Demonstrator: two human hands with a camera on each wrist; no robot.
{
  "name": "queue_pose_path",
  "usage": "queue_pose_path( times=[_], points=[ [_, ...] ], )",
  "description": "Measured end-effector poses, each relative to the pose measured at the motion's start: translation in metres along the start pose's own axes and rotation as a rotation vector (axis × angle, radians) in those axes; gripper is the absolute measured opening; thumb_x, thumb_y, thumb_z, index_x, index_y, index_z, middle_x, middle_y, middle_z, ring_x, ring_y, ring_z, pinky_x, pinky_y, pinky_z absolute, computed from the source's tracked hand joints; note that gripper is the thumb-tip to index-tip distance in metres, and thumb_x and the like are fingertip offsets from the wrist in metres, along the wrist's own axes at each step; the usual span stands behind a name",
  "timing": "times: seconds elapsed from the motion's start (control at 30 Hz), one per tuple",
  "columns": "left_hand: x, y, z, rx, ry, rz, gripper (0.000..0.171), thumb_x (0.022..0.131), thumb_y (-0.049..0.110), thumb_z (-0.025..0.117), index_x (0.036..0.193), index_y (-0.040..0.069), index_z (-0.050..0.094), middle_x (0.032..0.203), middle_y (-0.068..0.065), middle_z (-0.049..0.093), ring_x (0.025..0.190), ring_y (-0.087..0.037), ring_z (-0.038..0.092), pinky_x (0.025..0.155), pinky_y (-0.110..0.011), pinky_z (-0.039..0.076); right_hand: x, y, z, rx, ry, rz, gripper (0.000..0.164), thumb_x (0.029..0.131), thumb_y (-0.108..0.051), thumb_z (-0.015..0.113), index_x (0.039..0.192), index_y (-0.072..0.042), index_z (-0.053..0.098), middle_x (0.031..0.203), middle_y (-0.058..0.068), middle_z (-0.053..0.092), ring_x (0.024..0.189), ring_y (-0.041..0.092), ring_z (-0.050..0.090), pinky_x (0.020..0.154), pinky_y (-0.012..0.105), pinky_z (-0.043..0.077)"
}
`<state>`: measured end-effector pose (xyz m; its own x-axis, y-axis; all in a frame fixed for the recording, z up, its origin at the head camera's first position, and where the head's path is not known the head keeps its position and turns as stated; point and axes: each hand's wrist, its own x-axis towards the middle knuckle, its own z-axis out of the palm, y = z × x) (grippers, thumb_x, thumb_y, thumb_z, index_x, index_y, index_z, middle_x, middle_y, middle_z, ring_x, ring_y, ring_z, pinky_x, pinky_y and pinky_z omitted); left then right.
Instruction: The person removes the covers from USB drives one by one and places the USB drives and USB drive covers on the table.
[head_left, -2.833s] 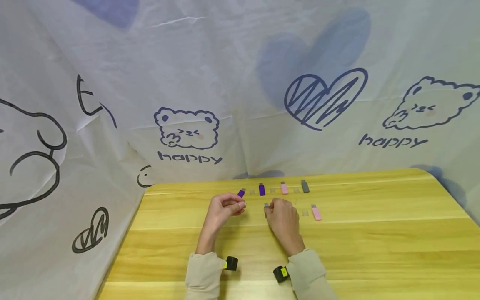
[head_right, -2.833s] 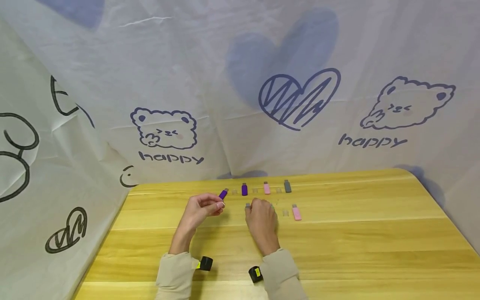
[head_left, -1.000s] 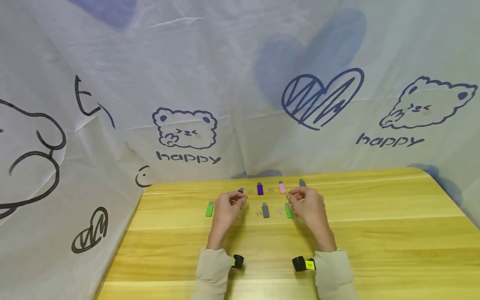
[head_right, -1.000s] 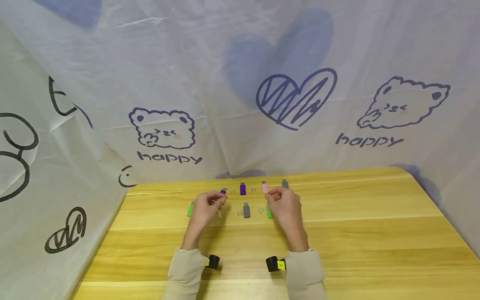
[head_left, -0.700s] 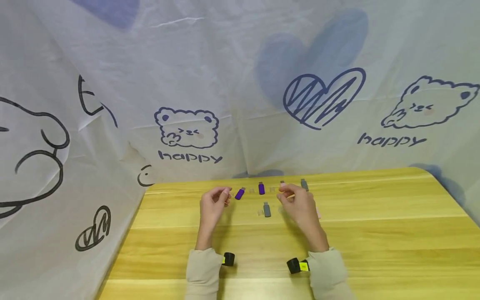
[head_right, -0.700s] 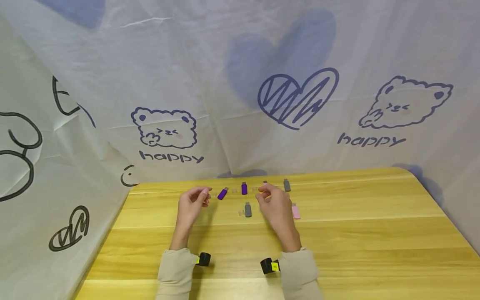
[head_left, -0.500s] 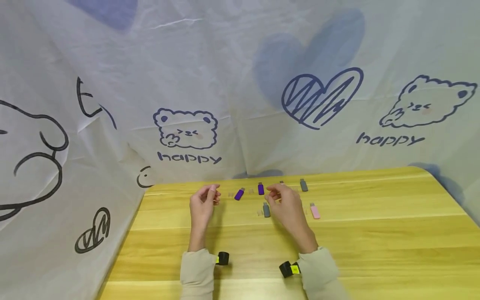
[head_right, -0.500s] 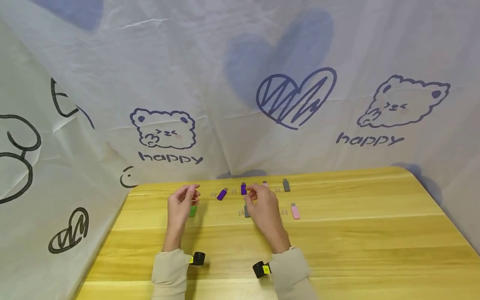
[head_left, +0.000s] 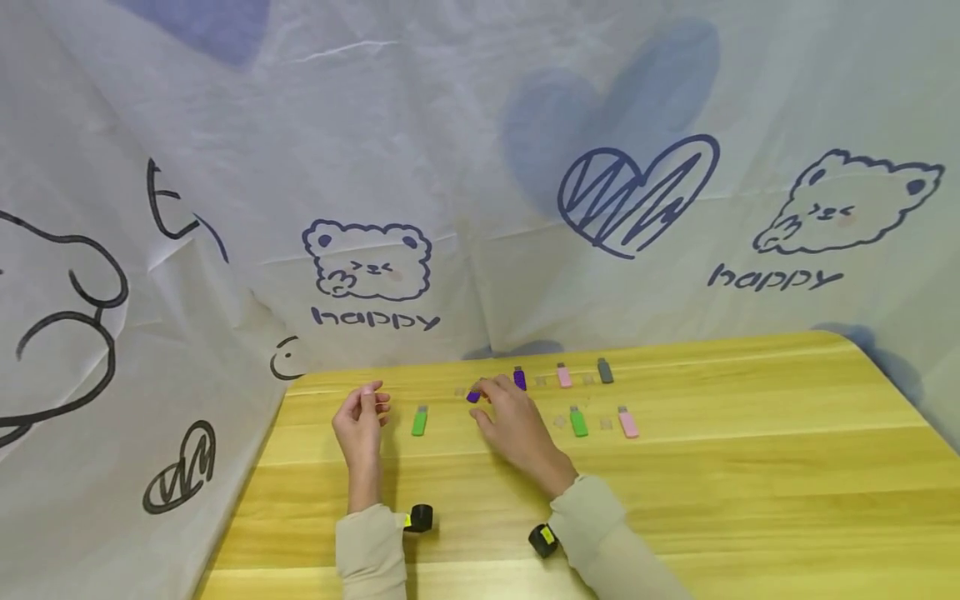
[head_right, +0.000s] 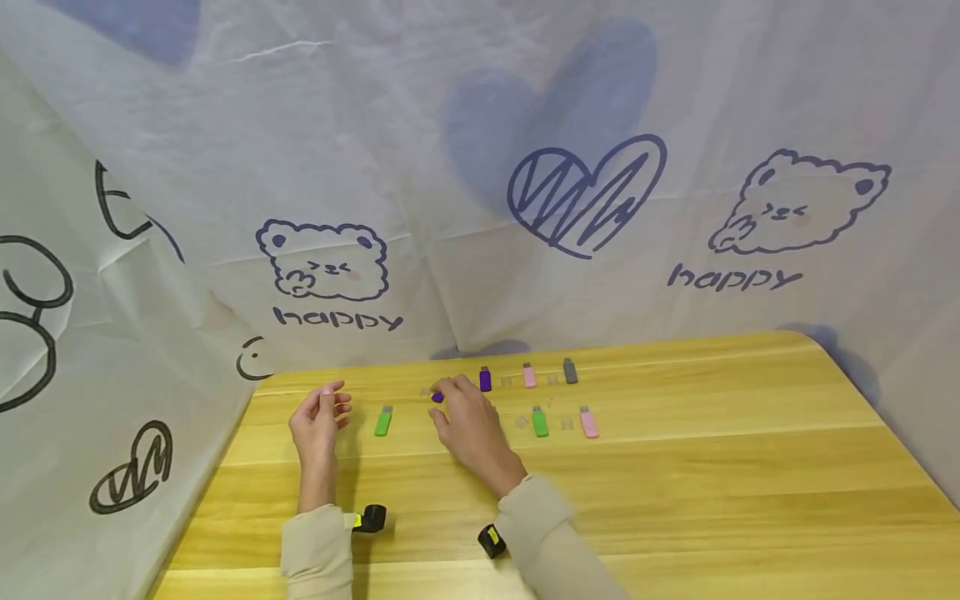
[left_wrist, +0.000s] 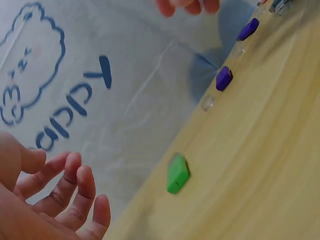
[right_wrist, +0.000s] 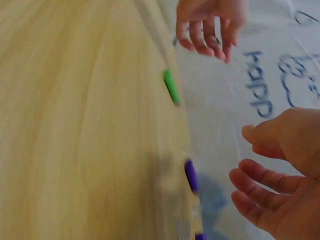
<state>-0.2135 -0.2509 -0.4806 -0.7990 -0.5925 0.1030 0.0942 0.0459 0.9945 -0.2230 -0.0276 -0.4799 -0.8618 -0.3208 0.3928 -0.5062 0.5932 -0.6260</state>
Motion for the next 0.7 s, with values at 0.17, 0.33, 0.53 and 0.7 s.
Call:
queue_pose_path(
  times=[0.17,0.33,0.53,0.7],
  points=[
    [0.004,-0.007,-0.009,-0.043,0.007,-0.043,0.027,0.108,0.017,0.054,0.112,-0.003,0.072,0.086,-0.006,0.072,0.074,-0.013,0.068,0.062,-0.023,0.057,0.011,-0.014,0.022,-0.002,-0.155,0.011,0.028,0.096,-0.014,0.074,0.123,-0.005,0.068,0.117,0.012,0.065,0.096,0.023,0.064,0.081,0.036,0.057],
    [0.006,-0.007,-0.015,-0.047,0.036,-0.055,0.026,0.108,0.017,0.055,0.109,-0.001,0.073,0.084,-0.005,0.071,0.075,-0.017,0.069,0.065,-0.025,0.059,0.024,-0.023,0.043,-0.043,-0.225,0.005,0.029,0.096,-0.014,0.074,0.121,-0.003,0.068,0.115,0.013,0.065,0.1,0.025,0.065,0.087,0.037,0.058],
    [0.01,-0.008,-0.022,-0.043,0.052,-0.059,0.028,0.108,0.02,0.055,0.11,-0.001,0.073,0.086,-0.006,0.071,0.077,-0.016,0.07,0.065,-0.024,0.058,0.04,-0.026,0.064,-0.085,-0.26,0.063,0.03,0.095,-0.016,0.074,0.121,0.0,0.068,0.114,0.014,0.065,0.102,0.026,0.064,0.087,0.037,0.057],
    [0.011,-0.008,-0.024,-0.067,0.06,-0.075,0.026,0.108,0.02,0.055,0.107,0.0,0.073,0.084,-0.004,0.071,0.076,-0.016,0.069,0.064,-0.023,0.058,0.048,-0.032,0.076,-0.133,-0.269,0.119,0.028,0.094,-0.022,0.075,0.111,-0.001,0.07,0.107,0.013,0.064,0.095,0.026,0.063,0.08,0.036,0.058]
  ],
)
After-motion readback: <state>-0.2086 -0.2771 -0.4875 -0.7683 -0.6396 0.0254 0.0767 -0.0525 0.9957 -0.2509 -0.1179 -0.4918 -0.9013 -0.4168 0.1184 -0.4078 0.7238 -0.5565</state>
